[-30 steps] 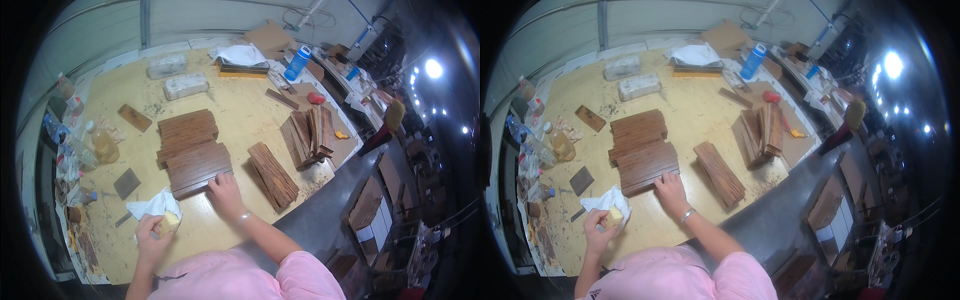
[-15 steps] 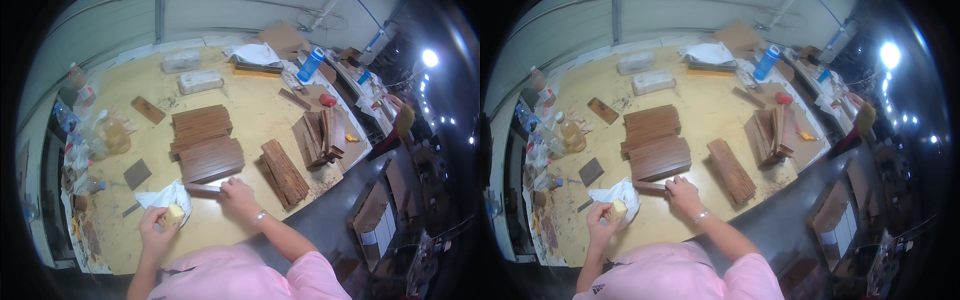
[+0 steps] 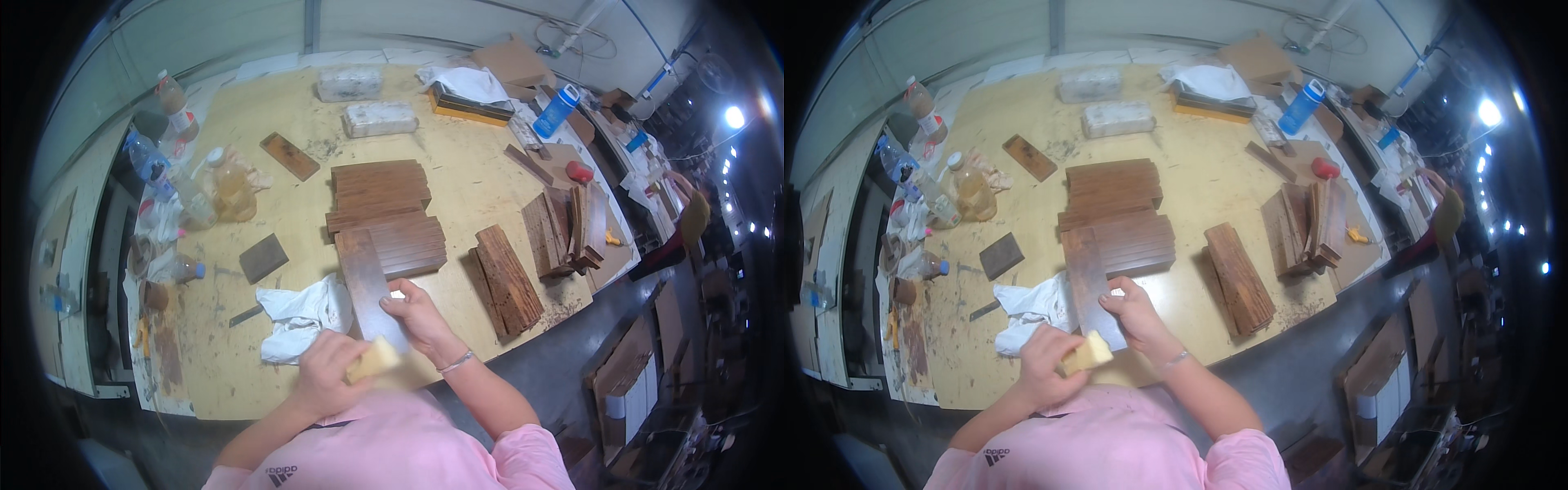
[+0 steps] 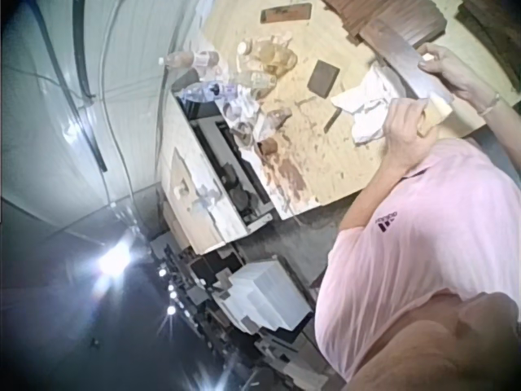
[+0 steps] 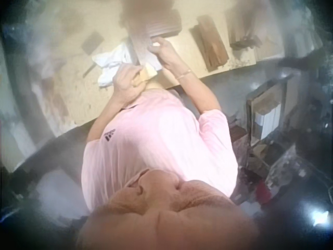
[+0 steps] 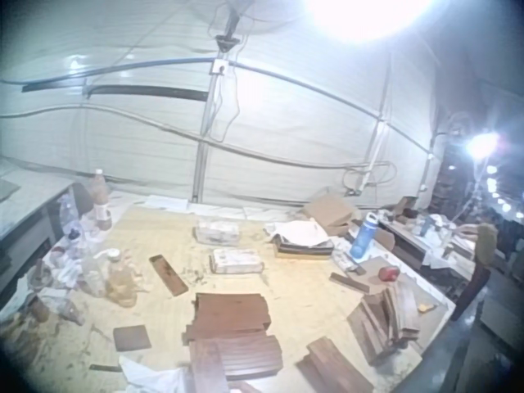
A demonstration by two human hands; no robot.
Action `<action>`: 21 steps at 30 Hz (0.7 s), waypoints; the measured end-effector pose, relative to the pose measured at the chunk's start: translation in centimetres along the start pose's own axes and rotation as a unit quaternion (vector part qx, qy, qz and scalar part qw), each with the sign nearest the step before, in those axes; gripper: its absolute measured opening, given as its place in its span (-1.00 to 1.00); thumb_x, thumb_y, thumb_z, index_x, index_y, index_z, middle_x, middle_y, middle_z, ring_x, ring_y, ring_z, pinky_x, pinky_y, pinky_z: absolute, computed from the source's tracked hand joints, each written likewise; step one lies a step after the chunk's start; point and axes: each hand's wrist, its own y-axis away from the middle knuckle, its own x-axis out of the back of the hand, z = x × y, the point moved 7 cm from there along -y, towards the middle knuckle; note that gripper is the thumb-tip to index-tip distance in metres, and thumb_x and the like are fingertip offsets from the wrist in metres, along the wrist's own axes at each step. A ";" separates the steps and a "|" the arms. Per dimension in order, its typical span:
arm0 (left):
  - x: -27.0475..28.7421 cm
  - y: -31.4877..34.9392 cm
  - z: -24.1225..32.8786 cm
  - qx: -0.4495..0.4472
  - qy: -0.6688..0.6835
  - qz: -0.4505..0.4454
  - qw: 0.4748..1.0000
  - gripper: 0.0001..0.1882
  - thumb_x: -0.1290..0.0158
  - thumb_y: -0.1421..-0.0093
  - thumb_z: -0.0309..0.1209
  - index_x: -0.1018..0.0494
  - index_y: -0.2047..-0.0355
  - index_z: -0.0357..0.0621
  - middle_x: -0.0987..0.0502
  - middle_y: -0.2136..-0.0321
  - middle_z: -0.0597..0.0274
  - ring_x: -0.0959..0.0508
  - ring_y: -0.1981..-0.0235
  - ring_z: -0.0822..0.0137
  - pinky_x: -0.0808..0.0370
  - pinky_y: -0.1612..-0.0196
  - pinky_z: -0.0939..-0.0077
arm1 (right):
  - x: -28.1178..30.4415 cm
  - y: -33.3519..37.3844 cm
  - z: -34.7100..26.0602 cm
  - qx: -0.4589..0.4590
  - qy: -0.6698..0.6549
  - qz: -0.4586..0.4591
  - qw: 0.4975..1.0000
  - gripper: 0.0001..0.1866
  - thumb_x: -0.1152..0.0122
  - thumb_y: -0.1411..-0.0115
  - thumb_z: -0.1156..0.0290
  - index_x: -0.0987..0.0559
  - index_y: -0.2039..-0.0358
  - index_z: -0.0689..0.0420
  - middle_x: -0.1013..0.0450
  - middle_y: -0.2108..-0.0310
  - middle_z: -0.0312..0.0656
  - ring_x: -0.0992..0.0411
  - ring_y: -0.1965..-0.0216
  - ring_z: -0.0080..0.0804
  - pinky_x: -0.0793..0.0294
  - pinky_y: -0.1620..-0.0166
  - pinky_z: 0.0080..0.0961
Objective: The person applies wax or polish to individual wood slats using a sponge. They pick up a slat, wipe it with a cloth, apply a substance from a container using a yellow sponge, and then stack the finished slat with others on the table.
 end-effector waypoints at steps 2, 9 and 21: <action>-0.5 0.2 -0.4 -0.002 -0.007 -0.010 1.000 -0.59 -0.30 0.23 -0.47 -0.53 0.27 -0.18 -0.50 0.41 0.12 -0.48 0.37 0.09 -0.47 0.33 0.27 | -0.6 0.3 0.0 -0.011 0.028 0.012 0.999 -0.80 -0.07 -0.25 0.64 -0.40 0.11 0.24 -0.51 0.27 -0.10 -0.53 0.25 -0.41 -0.57 0.17 -0.43; 4.2 -3.7 -7.9 0.065 -0.131 0.094 0.985 -0.59 -0.29 0.23 -0.41 -0.54 0.28 -0.21 -0.48 0.43 0.12 -0.48 0.41 0.09 -0.46 0.36 0.27 | -1.8 2.4 0.5 -0.047 0.052 -0.042 0.997 -0.76 -0.10 -0.25 0.64 -0.42 0.07 0.20 -0.56 0.29 -0.16 -0.54 0.29 -0.48 -0.55 0.18 -0.51; 7.8 -6.0 -9.3 0.087 -0.047 0.116 0.988 -0.64 -0.27 0.23 -0.55 -0.56 0.31 -0.21 -0.48 0.45 0.16 -0.48 0.39 0.20 -0.47 0.32 0.37 | -0.1 5.4 -1.4 -0.003 0.184 -0.050 0.982 -0.75 -0.13 -0.22 0.67 -0.49 0.07 0.23 -0.56 0.32 -0.28 -0.49 0.33 -0.67 -0.47 0.22 -0.68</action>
